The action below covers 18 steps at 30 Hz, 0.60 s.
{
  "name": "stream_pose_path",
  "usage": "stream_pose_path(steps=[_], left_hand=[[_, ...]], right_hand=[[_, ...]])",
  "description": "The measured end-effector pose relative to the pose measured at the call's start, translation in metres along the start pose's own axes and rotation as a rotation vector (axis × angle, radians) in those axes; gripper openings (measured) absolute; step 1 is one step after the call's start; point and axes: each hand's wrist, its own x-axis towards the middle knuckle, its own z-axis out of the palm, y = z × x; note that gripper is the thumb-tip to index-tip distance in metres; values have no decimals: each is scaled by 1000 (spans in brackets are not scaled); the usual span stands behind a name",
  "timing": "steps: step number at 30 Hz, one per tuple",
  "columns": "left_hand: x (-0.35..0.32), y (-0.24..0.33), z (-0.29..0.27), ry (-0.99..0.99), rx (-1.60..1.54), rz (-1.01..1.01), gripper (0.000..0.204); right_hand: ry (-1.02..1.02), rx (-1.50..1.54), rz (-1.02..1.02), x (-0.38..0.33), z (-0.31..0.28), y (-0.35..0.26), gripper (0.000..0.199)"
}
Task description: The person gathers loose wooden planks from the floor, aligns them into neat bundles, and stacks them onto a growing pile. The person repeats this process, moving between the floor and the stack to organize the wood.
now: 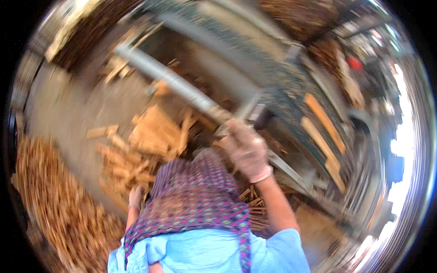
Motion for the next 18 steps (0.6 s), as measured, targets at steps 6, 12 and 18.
stream_pose_path(steps=[6,12,18], left_hand=[[-81,-109,60,339,-455,-424,39],[-140,-185,100,328,-548,-686,41],[-99,-267,132,261,-188,-518,36]], right_hand=[[-905,183,48,7,211,15,49],[-1085,-51,248,-16,298,62,52],[-1130,-28,580,-23,413,161,67]])
